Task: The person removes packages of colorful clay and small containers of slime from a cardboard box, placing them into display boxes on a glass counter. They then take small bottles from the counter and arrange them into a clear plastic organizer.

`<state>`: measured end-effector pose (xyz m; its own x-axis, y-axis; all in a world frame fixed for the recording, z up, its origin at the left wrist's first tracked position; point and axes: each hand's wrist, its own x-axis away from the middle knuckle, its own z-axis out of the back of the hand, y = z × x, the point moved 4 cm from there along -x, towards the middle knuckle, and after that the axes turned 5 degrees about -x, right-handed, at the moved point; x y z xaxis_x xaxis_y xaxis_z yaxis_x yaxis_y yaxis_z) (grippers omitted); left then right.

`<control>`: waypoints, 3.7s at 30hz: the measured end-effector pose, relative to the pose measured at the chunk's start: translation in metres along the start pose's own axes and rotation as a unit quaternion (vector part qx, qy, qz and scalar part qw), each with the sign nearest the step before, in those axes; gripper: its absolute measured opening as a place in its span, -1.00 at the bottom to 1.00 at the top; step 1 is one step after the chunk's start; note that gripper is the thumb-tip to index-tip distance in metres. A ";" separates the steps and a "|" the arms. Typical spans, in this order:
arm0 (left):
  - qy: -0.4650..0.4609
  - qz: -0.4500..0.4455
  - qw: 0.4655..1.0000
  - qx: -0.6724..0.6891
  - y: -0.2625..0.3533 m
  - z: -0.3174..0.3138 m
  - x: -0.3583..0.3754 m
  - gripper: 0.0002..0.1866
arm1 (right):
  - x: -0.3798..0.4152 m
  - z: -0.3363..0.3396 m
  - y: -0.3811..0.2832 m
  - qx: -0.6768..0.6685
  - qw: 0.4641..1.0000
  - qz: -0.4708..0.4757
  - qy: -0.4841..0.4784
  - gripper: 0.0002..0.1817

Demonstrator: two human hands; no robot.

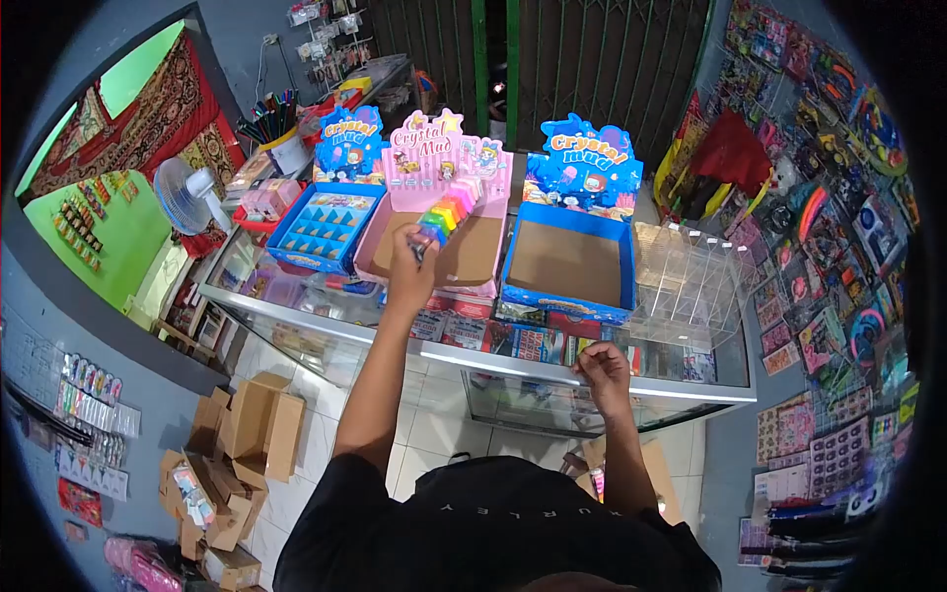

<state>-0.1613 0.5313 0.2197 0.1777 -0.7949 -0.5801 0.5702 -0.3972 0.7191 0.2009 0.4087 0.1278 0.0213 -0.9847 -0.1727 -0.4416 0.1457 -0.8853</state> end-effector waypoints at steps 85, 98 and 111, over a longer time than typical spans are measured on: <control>-0.214 0.002 0.970 -0.113 0.051 -0.007 0.023 -0.55 | -0.002 0.012 0.001 -0.098 0.992 -0.067 -0.031 -0.90; -0.180 -0.078 0.963 -0.186 0.051 -0.039 0.051 -0.60 | -0.020 -0.028 -0.025 0.255 0.963 0.086 -0.035 -0.66; -0.012 -0.142 0.973 -0.181 0.013 -0.010 0.088 -0.70 | -0.067 -0.024 -0.037 0.521 0.824 0.224 -0.008 -0.72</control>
<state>-0.1304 0.4612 0.1739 -0.0442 -0.6888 -0.7236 0.8400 -0.4177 0.3463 0.1938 0.4671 0.1823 0.0816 -0.8102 -0.5804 0.6012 0.5045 -0.6197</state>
